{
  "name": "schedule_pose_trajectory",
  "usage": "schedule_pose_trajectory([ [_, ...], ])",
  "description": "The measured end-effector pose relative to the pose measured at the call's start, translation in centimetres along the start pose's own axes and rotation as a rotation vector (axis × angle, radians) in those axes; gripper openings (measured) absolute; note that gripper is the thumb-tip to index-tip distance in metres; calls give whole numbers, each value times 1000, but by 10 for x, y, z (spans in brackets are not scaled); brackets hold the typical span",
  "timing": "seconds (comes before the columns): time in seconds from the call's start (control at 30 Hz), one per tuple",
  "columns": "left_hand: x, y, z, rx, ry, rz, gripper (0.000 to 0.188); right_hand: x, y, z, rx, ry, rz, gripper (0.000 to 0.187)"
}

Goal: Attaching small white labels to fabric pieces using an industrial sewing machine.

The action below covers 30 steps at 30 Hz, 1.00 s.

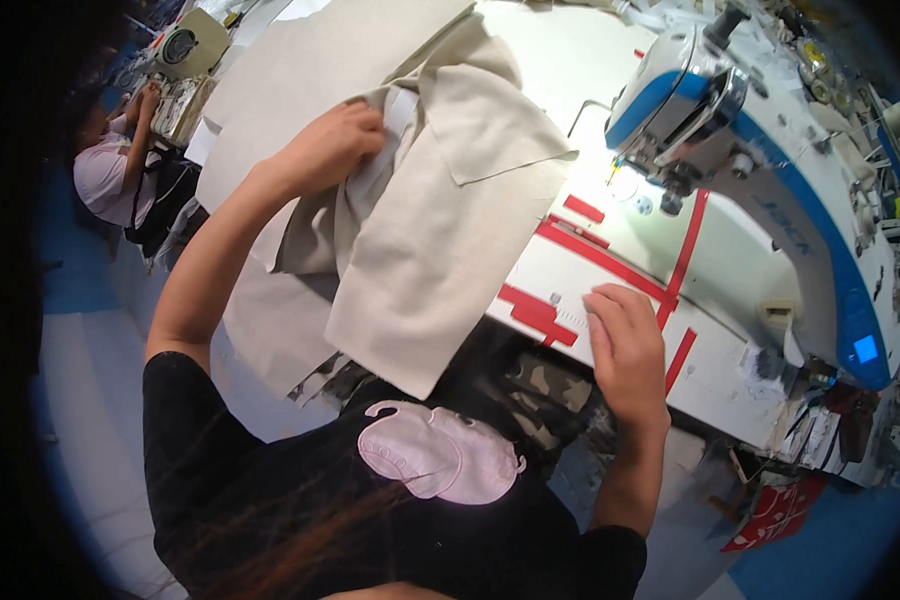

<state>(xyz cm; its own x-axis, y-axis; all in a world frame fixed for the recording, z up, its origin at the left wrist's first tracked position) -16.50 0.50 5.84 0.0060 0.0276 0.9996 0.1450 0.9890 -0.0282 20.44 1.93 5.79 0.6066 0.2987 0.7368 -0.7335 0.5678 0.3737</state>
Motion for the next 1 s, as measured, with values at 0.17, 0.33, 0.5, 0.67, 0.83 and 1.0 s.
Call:
schedule_pose_trajectory([
  [0.17,29,-3,-65,68,-535,-231,9,-42,8,39,68,-43,35,30],
  [0.33,-5,3,-142,176,-611,-140,23,-74,2,71,60,-119,29,41],
  [0.5,-24,19,-174,204,-312,-299,22,-86,-13,89,95,-66,13,38],
  [0.67,-21,15,-146,231,-817,-274,15,-65,-13,79,44,80,-125,35],
  [0.83,-17,-28,-69,311,-1919,-321,7,-52,-5,63,-51,138,-241,32],
  [1.0,-19,-73,-39,575,-2140,-567,5,-67,17,46,-85,197,-180,28],
])
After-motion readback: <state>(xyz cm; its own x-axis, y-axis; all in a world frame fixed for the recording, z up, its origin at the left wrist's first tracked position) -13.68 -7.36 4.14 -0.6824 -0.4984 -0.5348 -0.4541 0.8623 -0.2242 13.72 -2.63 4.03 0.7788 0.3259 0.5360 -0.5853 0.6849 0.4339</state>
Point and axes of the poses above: each hand's wrist, its own y-axis towards the middle knuckle, its own x-axis out of the back of the hand, z = x × y, the point moved 8 cm from there along y, towards the middle knuckle, and after that the axes turned 9 degrees about x, right-handed, at the moved point
